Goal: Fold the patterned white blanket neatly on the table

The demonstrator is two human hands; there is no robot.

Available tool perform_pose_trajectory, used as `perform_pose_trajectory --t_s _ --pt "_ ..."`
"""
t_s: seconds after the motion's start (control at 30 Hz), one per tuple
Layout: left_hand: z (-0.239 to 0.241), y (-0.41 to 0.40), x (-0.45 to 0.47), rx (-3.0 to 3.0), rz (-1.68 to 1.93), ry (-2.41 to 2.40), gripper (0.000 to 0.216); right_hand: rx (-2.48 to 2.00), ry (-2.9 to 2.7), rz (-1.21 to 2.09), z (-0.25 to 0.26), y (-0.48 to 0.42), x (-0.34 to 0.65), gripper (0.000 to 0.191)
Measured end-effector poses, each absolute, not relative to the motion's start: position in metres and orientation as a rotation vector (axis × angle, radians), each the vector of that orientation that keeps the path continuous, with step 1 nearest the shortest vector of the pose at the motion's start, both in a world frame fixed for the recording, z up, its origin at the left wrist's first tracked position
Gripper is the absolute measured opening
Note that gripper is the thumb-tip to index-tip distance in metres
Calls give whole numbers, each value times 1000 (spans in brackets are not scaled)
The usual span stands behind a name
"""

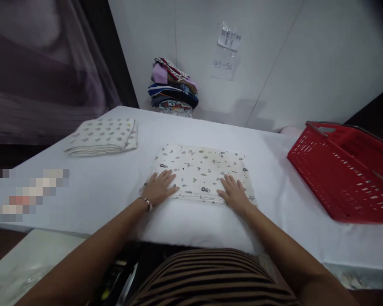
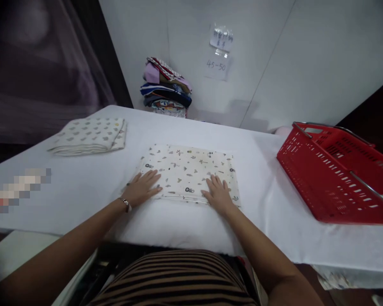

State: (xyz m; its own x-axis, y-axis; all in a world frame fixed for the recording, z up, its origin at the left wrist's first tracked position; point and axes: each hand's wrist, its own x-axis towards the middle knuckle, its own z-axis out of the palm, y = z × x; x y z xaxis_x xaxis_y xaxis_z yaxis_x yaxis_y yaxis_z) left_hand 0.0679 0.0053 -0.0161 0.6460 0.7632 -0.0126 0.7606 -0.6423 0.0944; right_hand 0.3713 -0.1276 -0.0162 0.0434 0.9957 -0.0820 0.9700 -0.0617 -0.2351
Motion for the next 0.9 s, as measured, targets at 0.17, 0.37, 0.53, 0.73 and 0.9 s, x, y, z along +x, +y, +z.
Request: perform_pose_trajectory --t_s 0.17,0.37,0.53,0.73,0.9 --pt "-28 1 58 2805 174 1316 58 -2240 -2047 247 -25 -133 371 63" --pt "-24 4 62 2768 166 1312 58 -2241 -2020 330 -13 -130 366 62" --pt "-18 -17 86 2711 205 1393 60 -2010 -2200 247 -6 -127 326 63" --pt "-25 -36 104 2795 279 1318 64 -1731 -2439 94 -27 -132 295 66" --pt "-26 -32 101 2812 266 1307 66 -1701 -2431 49 -33 -134 299 66"
